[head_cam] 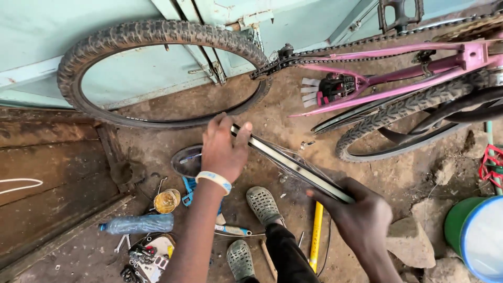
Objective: The person removes a bicycle tire from a wheel and then removes the inner tube. They use a hand pump to inflate the tube, then deflate it. Finally, they place the inner tube back into the tire and reattach the tire to the wheel.
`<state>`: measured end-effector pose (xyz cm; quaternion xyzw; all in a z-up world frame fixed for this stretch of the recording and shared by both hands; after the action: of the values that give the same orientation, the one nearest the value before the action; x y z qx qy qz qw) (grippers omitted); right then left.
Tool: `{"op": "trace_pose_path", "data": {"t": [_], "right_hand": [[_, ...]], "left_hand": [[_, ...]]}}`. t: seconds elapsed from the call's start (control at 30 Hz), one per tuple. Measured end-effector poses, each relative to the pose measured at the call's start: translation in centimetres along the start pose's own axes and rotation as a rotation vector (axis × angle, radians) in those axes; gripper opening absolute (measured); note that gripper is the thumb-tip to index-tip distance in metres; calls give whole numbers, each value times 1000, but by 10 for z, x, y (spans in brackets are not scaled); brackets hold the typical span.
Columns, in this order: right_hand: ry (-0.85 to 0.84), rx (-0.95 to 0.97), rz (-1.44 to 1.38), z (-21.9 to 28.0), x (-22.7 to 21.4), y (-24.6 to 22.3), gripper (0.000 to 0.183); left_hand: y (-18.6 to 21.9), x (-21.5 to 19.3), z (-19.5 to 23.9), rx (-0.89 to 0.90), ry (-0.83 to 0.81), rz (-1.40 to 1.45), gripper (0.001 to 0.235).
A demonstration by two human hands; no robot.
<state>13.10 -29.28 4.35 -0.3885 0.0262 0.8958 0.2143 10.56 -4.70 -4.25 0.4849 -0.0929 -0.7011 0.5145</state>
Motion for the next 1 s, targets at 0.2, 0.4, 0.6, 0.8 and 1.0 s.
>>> {"op": "trace_pose_path", "data": {"t": [0.2,0.4,0.6,0.8,1.0], "right_hand": [[32,-394,-26,-48,42,-30,38],[311,-777,319,-122,99,-36,78],[355,-969,324,-114,95,-57,63],[321,-1018,290,-115,104,-47,55],[311,-978,313,-103,115,-19,55]], "left_hand": [[-7,-7,-50,45,227,-159,59],[-8,-102,-112,250,478,-888,78],[-21,-131,-131,144,306,-1278,97],[-38,-164,-119,-83,170,-1199,87],[-57,-209,-36,-134,-133,-1129,67]]}}
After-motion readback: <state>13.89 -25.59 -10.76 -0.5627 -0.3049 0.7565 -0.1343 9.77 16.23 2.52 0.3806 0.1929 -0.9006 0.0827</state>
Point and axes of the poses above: each hand's wrist, its own z-axis away from the middle knuckle, its own x-axis out of the palm, y = z × x, the point moved 1 cm from there along -z, towards the middle knuckle, and after that the axes turned 8 degrees about -y, right-handed, at the moved point
